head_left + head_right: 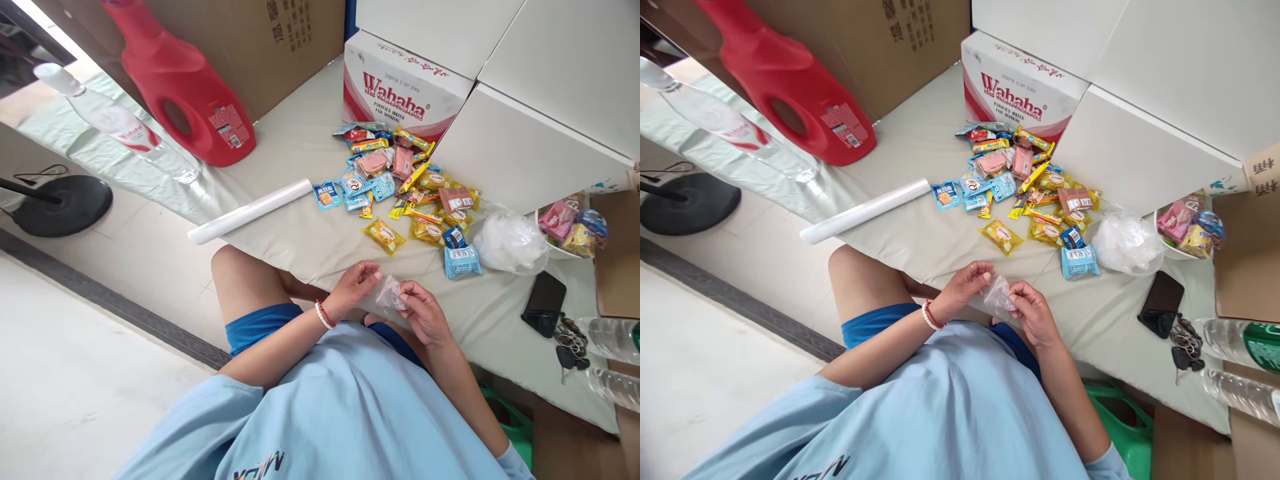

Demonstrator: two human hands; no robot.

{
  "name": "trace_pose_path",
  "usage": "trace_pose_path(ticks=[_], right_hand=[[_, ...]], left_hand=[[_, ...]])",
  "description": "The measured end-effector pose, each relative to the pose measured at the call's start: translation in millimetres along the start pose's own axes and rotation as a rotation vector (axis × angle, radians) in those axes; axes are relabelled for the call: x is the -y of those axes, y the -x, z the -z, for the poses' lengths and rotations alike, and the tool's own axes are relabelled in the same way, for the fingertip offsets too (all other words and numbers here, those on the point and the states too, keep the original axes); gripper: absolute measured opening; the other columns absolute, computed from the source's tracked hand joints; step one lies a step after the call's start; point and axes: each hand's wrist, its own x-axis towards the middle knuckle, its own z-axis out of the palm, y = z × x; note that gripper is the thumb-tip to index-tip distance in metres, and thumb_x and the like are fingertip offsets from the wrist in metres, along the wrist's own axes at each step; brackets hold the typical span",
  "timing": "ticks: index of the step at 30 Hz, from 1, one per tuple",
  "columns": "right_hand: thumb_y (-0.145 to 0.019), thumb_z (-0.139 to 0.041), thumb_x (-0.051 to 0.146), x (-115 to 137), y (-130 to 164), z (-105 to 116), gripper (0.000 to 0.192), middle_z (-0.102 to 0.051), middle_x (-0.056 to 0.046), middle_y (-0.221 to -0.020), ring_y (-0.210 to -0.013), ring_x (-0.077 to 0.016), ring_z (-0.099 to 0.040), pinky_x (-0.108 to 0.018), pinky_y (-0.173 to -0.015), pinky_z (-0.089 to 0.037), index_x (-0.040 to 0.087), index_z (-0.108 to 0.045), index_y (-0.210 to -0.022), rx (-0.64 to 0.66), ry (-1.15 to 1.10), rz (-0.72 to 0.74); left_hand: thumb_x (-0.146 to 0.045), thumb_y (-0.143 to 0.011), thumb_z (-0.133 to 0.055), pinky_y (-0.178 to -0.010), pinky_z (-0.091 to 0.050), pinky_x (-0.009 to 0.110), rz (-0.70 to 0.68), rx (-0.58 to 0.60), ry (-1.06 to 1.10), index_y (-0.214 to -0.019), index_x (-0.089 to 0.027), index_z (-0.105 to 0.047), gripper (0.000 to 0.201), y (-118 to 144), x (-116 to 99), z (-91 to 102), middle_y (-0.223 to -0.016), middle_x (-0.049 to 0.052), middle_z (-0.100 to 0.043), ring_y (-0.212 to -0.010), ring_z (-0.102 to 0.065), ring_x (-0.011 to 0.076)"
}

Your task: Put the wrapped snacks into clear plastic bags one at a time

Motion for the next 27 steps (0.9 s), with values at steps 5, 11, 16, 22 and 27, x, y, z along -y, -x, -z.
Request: trace_pose_path(ticks=[5,11,16,22,27], right_hand=[[-0.077,-0.081,0.037,-3,-3,-4,0.021,-0.068,0.001,-0.087,-0.058,-0.0086,-0.044,-0.023,-0.055,-0.038,0.021,-0.067,-0.074,0.056,0.107,0.048],[-0.079,-0.078,0.033,-3,-7,1,0.014,-0.073,-0.002,-0.101,-0.078,-0.0146,-0.058,-0.026,-0.069,-0.045,0.022,-0.069,-0.077,0.014,0.204,0.116],[-0.078,-0.074,0.039,-1,-9,23,0.019,-0.062,0.001,-0.073,-0.061,-0.0139,-0.05,-0.025,-0.056,-0.042,0.023,-0.063,-0.077,-0.125,0.141,0.144],[-0.082,-0.076,0.041,-2,-8,36,0.05,-0.063,-0.013,-0.13,-0.094,-0.0229,-0.062,-0.039,-0.082,-0.055,0.025,-0.065,-0.129,-0.136,0.828,0.436],[-0.096,-0.061,0.036,9,-6,25,0.023,-0.069,-0.01,-0.122,-0.099,-0.0244,-0.063,-0.042,-0.088,-0.053,0.028,-0.077,-0.11,0.07,1.042,0.686]], left_hand=[[-0.061,-0.082,-0.072,-0.07,-0.046,0.029,-0.042,0.034,-0.105,-0.094,-0.017,-0.063,0.047,5,-4,4.3,-0.09,0.003,-0.065,-0.081,-0.058,0.0154],[-0.052,-0.075,-0.081,-0.069,-0.043,0.027,-0.06,0.028,-0.05,-0.076,-0.017,-0.061,0.04,5,-4,8.6,-0.075,0.0,-0.06,-0.071,-0.053,0.0122],[-0.049,-0.072,-0.087,-0.061,-0.039,0.022,-0.013,-0.018,0.303,-0.076,-0.017,-0.059,0.042,3,-10,21.9,-0.068,-0.005,-0.054,-0.062,-0.046,0.0074],[-0.045,-0.07,-0.091,-0.06,-0.042,0.02,0.047,0.019,0.432,-0.079,-0.018,-0.059,0.043,4,-13,20.8,-0.072,-0.005,-0.054,-0.064,-0.05,0.0074],[-0.05,-0.071,-0.09,-0.06,-0.042,0.021,0.066,0.05,0.405,-0.08,-0.018,-0.056,0.047,2,-11,17.9,-0.071,-0.005,-0.053,-0.063,-0.05,0.0076]])
